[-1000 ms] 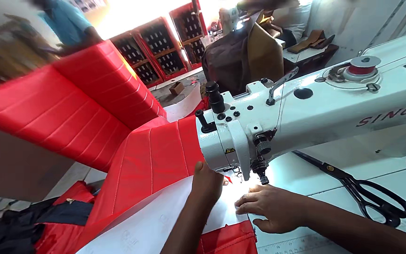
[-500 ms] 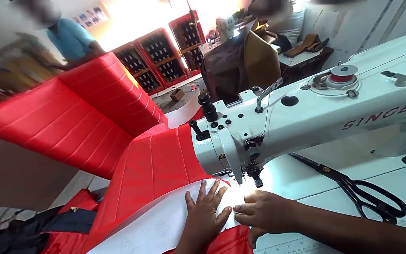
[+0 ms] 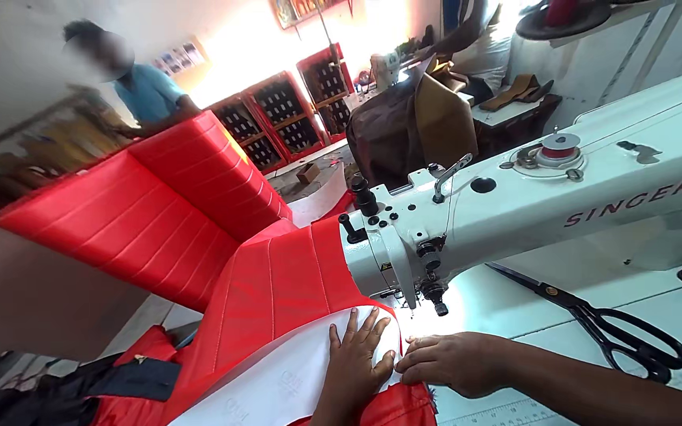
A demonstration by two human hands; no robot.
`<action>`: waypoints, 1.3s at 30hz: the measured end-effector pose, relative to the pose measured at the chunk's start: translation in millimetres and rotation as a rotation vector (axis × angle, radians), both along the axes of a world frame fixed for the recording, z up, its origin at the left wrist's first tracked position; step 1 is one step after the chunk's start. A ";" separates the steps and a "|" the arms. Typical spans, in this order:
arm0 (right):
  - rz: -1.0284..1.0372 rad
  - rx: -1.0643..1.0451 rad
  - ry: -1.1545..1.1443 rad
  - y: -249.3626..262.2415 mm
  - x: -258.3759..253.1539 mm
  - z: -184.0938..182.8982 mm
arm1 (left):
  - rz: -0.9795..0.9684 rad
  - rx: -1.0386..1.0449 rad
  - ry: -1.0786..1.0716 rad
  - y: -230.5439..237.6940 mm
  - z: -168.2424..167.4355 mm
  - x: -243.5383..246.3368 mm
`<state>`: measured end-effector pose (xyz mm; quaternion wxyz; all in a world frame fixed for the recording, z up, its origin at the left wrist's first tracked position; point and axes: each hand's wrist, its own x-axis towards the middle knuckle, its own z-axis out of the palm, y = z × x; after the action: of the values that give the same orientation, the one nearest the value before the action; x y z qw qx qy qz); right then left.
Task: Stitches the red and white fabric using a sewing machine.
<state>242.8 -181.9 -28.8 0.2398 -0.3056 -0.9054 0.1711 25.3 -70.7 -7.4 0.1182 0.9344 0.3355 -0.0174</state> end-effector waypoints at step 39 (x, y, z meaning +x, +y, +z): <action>-0.522 0.356 0.040 -16.1 4.0 -21.0 | 0.060 0.050 -0.099 -22.6 -6.0 34.9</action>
<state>246.8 -197.9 -49.8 0.3431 -0.4774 -0.8073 -0.0516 60.2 -93.3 -13.3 0.1118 0.9264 0.3573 0.0407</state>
